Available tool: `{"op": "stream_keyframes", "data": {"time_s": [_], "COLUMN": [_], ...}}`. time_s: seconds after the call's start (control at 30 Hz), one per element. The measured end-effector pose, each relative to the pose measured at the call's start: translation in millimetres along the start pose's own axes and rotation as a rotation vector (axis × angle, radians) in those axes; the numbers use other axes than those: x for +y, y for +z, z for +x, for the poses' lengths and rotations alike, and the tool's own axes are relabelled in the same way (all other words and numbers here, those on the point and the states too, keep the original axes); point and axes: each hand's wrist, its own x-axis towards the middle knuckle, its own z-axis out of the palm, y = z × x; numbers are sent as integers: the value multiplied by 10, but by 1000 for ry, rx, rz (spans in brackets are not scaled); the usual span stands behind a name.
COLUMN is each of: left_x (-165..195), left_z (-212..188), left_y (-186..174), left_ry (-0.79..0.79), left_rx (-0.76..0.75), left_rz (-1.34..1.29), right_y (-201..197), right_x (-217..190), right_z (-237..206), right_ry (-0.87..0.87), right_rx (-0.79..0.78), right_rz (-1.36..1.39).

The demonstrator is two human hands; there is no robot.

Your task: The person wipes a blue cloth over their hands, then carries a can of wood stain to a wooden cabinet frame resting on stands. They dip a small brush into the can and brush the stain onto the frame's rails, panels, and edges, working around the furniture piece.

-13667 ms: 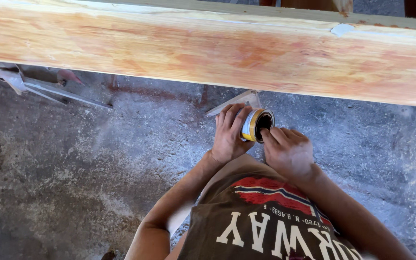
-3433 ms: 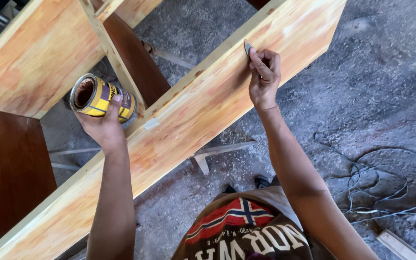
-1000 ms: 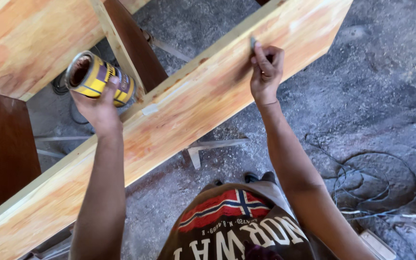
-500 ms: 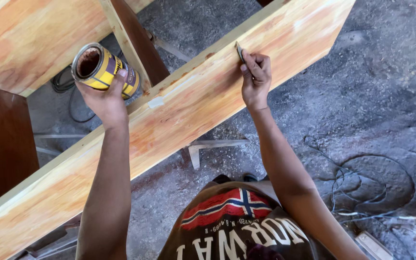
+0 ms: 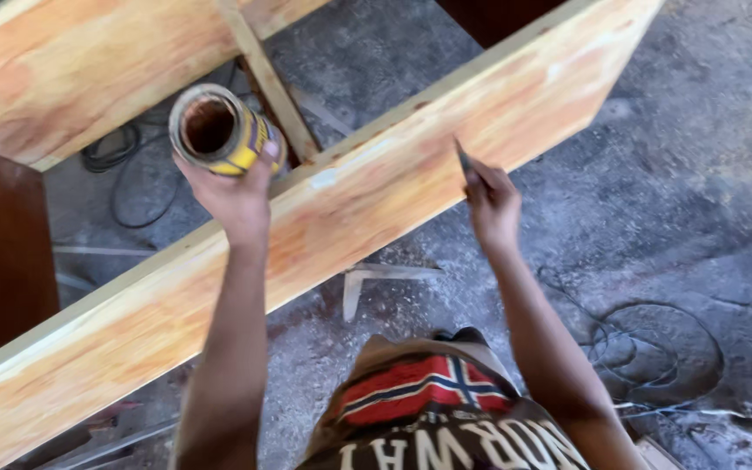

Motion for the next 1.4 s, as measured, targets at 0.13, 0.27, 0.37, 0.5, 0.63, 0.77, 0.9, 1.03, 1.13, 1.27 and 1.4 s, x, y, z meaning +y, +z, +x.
{"op": "stream_keyframes", "data": {"time_s": [0.13,0.27,0.37,0.5,0.63,0.77,0.9,1.03,1.13,1.27,1.4], "left_x": [322,334,267,189,32,-52,1,-45,-46,153,418], "left_z": [-568,-1206,-1469,-1680,-1786,-1881,-1977,-1868,-1737,-1686,-1729], "left_y": [-327,-491,-550,-457,-565,-705,-670,-560,-476,-218,76], "left_ry": [-68,-129,100,95,89,59,-97,-202,-83,24,22], "left_rx": [-185,-386,-519,-533,-517,-526,-501,-437,-476,-512,-556], "left_rz": [-205,-161,69,131,131,95,-91,-177,-19,29,64], "right_y": [-503,-673,-604,-136,321,304,-42,-357,-458,-397,-262], "right_x": [-367,-975,-1511,-1950,-2048,-2110,-2334,-2532,-2574,-2435,-2212], "right_z": [-685,-1109,-1332,-1427,-1311,-1230,-1231,-956,-891,-968,-950], "right_ry": [72,-91,-380,-681,-808,-776,-760,-652,-652,-836,-890], "right_rx": [-96,-243,-257,-448,-710,-979,-1071,-944,-791,-731,-686], "right_rz": [-291,-245,-614,-963,-1143,-1391,-1792,-1823,-1463,-1334,-1325]}}
